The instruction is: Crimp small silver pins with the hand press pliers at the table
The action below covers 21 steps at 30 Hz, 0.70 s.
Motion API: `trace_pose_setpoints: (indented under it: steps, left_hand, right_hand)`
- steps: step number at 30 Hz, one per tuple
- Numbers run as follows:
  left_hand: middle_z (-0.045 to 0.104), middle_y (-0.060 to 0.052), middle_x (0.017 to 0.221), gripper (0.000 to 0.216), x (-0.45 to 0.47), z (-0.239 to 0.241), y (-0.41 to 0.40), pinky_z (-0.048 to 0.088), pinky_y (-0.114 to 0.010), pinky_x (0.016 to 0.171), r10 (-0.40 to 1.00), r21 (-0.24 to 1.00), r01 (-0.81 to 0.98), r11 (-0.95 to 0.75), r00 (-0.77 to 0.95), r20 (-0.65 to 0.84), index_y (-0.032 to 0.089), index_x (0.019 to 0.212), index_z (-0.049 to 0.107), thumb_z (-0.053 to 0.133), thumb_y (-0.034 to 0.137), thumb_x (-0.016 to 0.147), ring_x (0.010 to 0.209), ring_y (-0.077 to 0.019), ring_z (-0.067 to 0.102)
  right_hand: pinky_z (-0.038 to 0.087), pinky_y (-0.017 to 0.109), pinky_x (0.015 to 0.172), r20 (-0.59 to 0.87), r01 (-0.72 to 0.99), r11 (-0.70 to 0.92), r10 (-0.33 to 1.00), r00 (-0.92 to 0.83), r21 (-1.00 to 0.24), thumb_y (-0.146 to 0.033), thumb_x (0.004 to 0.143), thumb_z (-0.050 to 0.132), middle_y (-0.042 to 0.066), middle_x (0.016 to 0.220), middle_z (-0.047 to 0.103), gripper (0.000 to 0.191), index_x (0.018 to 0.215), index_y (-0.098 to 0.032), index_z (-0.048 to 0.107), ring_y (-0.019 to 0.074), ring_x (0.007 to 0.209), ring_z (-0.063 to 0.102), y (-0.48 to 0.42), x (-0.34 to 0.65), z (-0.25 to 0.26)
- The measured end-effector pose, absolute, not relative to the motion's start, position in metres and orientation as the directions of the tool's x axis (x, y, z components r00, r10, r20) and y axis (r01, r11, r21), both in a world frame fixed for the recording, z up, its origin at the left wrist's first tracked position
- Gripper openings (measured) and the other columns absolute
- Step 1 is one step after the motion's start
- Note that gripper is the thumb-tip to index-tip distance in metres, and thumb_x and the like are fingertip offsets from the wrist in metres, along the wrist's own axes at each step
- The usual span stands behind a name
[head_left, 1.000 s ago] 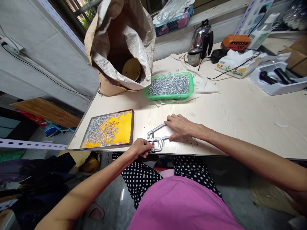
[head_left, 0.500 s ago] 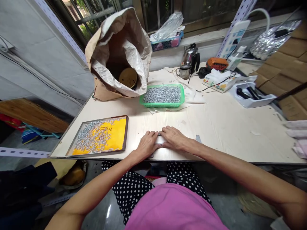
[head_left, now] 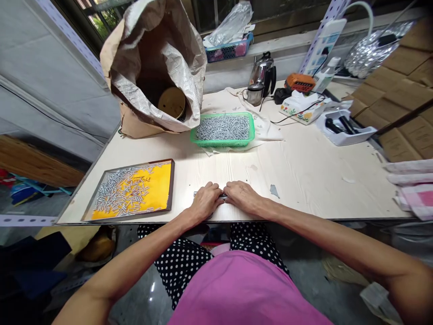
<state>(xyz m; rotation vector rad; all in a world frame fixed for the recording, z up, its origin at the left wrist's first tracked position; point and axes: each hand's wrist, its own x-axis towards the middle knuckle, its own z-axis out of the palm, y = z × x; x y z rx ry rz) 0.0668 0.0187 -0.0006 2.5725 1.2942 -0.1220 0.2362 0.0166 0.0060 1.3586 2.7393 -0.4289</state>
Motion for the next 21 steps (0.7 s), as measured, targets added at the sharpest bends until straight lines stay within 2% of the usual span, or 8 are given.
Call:
trace_pose_setpoints:
  steps: [3, 5, 9, 12, 14, 17, 21]
  left_hand:
    - [0.062, -0.007, 0.090, 0.017, 0.066, -0.002, 0.020, 0.048, -0.035, 0.079, 0.768, 0.182, 0.792, -0.583, 0.610, -0.194, 0.017, 0.091, 0.065, 0.059, 0.033, 0.093, 0.094, -0.0235, 0.055]
    - [0.064, -0.007, 0.095, 0.020, 0.064, -0.001, 0.021, 0.049, -0.036, 0.081, 0.780, 0.169, 0.799, -0.577, 0.600, -0.179, 0.016, 0.100, 0.065, 0.061, 0.034, 0.092, 0.097, -0.0244, 0.055]
    - [0.062, -0.013, 0.120, 0.041, 0.062, -0.005, 0.007, 0.048, -0.042, 0.095, 0.835, 0.170, 0.833, -0.526, 0.544, -0.083, 0.013, 0.122, 0.056, 0.066, 0.036, 0.088, 0.112, -0.0279, 0.054]
    - [0.050, -0.019, 0.141, 0.045, 0.067, -0.014, -0.019, 0.037, -0.049, 0.110, 0.847, 0.201, 0.827, -0.525, 0.531, 0.030, 0.011, 0.129, 0.050, 0.063, 0.030, 0.090, 0.133, -0.0323, 0.043]
    - [0.044, -0.019, 0.147, 0.051, 0.073, -0.021, -0.037, 0.031, -0.052, 0.114, 0.820, 0.265, 0.781, -0.565, 0.568, 0.075, 0.013, 0.136, 0.045, 0.060, 0.034, 0.092, 0.142, -0.0331, 0.033]
    - [0.046, -0.017, 0.147, 0.058, 0.080, -0.029, -0.056, 0.027, -0.056, 0.116, 0.788, 0.384, 0.709, -0.592, 0.609, 0.090, 0.017, 0.140, 0.041, 0.056, 0.047, 0.093, 0.144, -0.0315, 0.032]
    - [0.049, -0.016, 0.145, 0.061, 0.080, -0.031, -0.059, 0.023, -0.056, 0.118, 0.792, 0.470, 0.671, -0.574, 0.601, 0.108, 0.018, 0.140, 0.041, 0.052, 0.055, 0.093, 0.143, -0.0302, 0.034]
  right_hand:
    - [0.043, 0.032, 0.080, -0.146, 0.790, 0.571, 0.782, -0.606, -0.224, -0.025, 0.093, 0.057, 0.011, 0.096, 0.068, 0.016, 0.097, -0.013, 0.068, 0.0217, 0.091, 0.061, 0.014, 0.239, 0.000]
    - [0.043, 0.033, 0.082, -0.090, 0.784, 0.574, 0.791, -0.605, -0.236, -0.027, 0.091, 0.060, 0.012, 0.099, 0.066, 0.018, 0.100, -0.013, 0.068, 0.0228, 0.094, 0.059, 0.018, 0.244, -0.005]
    - [0.042, 0.034, 0.084, 0.003, 0.690, 0.628, 0.740, -0.672, -0.360, -0.041, 0.088, 0.064, 0.013, 0.106, 0.064, 0.038, 0.115, -0.014, 0.064, 0.0248, 0.099, 0.055, 0.039, 0.260, -0.014]
    - [0.040, 0.033, 0.087, 0.033, 0.679, 0.606, 0.756, -0.654, -0.415, -0.033, 0.095, 0.054, 0.013, 0.108, 0.064, 0.034, 0.120, -0.013, 0.061, 0.0231, 0.101, 0.055, 0.056, 0.266, -0.022]
    - [0.039, 0.033, 0.086, 0.036, 0.723, 0.577, 0.790, -0.612, -0.380, -0.026, 0.095, 0.050, 0.012, 0.106, 0.065, 0.026, 0.112, -0.013, 0.065, 0.0227, 0.100, 0.054, 0.066, 0.264, -0.025]
    - [0.036, 0.035, 0.083, 0.027, 0.779, 0.561, 0.816, -0.578, -0.279, -0.027, 0.095, 0.051, 0.009, 0.102, 0.067, 0.021, 0.097, -0.017, 0.069, 0.0235, 0.099, 0.053, 0.080, 0.254, -0.022]
    - [0.033, 0.038, 0.083, 0.013, 0.830, 0.533, 0.842, -0.539, -0.164, -0.027, 0.094, 0.054, 0.009, 0.106, 0.067, 0.020, 0.101, -0.019, 0.070, 0.0255, 0.102, 0.053, 0.087, 0.230, -0.005]
